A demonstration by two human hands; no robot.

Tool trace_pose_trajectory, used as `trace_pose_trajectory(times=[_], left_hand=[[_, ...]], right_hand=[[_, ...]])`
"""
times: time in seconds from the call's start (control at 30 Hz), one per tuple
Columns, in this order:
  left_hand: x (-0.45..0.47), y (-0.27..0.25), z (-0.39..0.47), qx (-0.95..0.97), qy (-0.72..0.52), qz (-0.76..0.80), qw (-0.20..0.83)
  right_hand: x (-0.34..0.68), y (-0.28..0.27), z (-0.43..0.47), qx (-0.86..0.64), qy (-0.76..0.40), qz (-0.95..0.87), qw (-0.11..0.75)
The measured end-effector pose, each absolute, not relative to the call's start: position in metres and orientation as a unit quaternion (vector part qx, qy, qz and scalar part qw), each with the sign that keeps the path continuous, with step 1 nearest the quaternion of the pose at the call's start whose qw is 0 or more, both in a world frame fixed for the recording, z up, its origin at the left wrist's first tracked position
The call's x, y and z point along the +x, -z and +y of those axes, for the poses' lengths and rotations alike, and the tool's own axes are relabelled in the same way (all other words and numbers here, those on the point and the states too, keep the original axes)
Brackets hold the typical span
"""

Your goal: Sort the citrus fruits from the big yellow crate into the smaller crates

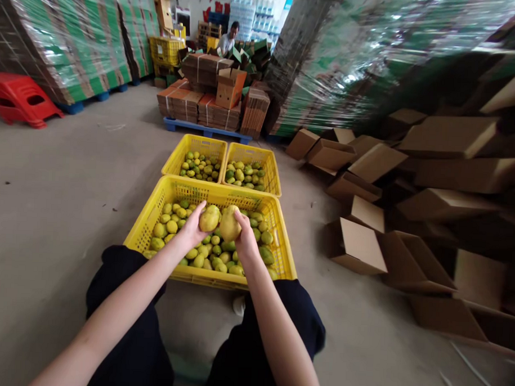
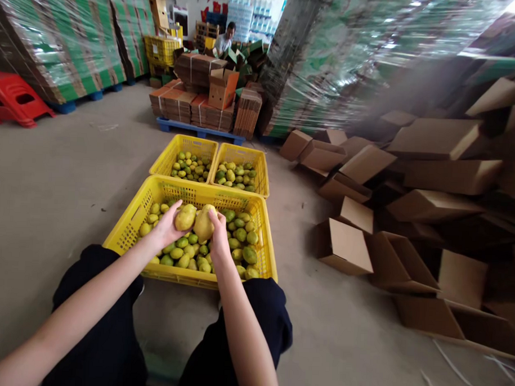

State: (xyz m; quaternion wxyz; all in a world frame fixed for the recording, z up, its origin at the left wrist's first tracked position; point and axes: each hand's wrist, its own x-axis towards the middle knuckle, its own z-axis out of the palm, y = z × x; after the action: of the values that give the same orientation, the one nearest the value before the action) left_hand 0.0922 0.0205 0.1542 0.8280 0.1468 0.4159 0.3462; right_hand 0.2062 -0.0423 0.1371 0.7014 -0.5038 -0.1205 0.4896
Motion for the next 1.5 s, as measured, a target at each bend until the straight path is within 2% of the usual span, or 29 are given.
trace_pose_trajectory(times=[0.17,0.47,0.67,0.87,1.0,1.23,1.33,1.5], left_hand=[[0.081,-0.158,0.025,0.122,-0.354,0.382,0.845],[0.080,-0.164,0.024,0.101,-0.382,0.256,0.882],[0.080,-0.166,0.023,0.063,-0.395,0.255,0.880],[0.072,-0.173,0.022,0.017,-0.416,0.252,0.873],[0.073,-0.171,0.023,0.040,-0.419,0.270,0.866],[0.079,-0.165,0.023,0.081,-0.352,0.311,0.879],[0.088,-0.162,0.021,0.083,-0.362,0.352,0.859],[0.096,-0.166,0.017,0.110,-0.377,0.303,0.868]], right_hand=[[0.205,-0.137,-0.036,-0.437,-0.554,-0.056,0.706],[0.205,-0.162,-0.041,-0.413,-0.664,-0.023,0.623],[0.209,-0.169,-0.041,-0.425,-0.616,0.039,0.662],[0.216,-0.177,-0.050,-0.408,-0.611,0.012,0.678],[0.217,-0.173,-0.049,-0.421,-0.628,0.016,0.654],[0.220,-0.165,-0.044,-0.402,-0.621,0.038,0.672],[0.221,-0.159,-0.040,-0.411,-0.606,0.011,0.681],[0.219,-0.158,-0.035,-0.403,-0.622,0.023,0.671]])
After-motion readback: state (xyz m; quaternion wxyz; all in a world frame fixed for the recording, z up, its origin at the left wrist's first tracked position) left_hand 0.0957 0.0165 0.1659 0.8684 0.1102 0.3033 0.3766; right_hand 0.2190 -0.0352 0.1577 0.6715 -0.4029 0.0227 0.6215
